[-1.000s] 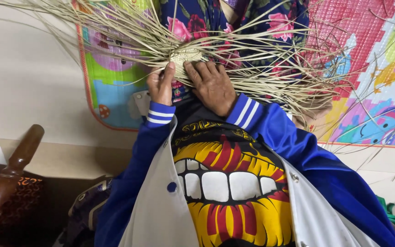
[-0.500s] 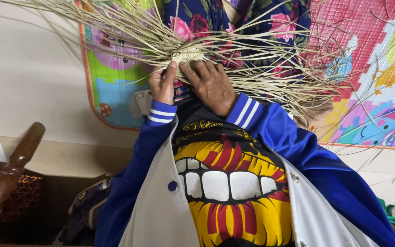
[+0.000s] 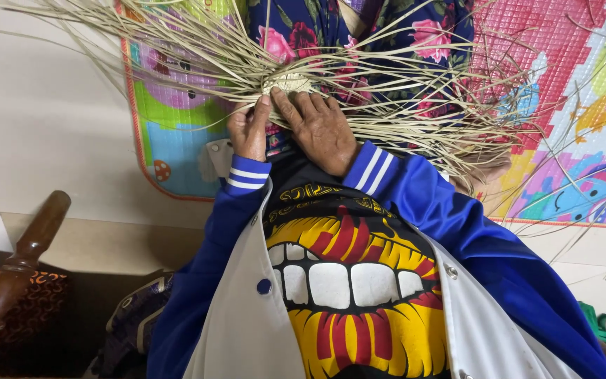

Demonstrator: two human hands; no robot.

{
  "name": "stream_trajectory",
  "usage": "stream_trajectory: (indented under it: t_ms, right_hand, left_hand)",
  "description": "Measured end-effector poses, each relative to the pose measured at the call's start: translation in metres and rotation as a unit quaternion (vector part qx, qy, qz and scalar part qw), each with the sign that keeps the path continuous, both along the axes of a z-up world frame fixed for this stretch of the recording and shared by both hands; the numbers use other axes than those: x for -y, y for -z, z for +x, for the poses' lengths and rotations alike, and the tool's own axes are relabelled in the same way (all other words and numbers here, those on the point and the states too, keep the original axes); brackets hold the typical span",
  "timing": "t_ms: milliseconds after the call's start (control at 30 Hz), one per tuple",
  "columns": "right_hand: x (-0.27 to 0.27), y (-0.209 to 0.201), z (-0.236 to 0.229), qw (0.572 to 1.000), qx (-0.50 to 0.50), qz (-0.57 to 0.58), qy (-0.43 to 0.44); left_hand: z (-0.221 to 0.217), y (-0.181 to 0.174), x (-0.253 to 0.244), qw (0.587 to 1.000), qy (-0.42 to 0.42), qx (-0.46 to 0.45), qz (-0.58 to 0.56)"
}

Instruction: Weaving dried straw fibers together by hand to create a circular mat or base.

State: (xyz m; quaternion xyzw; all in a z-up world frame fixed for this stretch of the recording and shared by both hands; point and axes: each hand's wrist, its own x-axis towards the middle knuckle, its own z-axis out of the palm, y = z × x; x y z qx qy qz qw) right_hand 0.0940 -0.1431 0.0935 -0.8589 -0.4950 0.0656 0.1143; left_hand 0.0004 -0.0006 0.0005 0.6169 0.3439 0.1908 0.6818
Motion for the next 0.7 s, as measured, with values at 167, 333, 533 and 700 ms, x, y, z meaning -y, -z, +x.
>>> stream_trajectory:
  t_ms: [167, 333, 533, 700]
  right_hand:
    - [0.002, 0.005, 0.0, 0.999, -0.033, -0.001, 0.008]
    - [0.004, 0.007, 0.004, 0.998, -0.061, -0.006, 0.009]
    - [0.013, -0.012, 0.012, 0.989, -0.144, 0.016, 0.031]
    - [0.021, -0.021, 0.013, 0.993, -0.11, 0.029, 0.045]
  left_hand:
    - [-0.001, -0.003, 0.0, 1.0, 0.001, -0.002, 0.0]
    - [-0.001, -0.001, -0.003, 1.0, 0.01, -0.018, 0.0]
    - [-0.001, -0.003, 0.0, 1.0, 0.001, -0.011, -0.008]
    - [0.001, -0.006, 0.002, 0.999, -0.016, -0.001, -0.028]
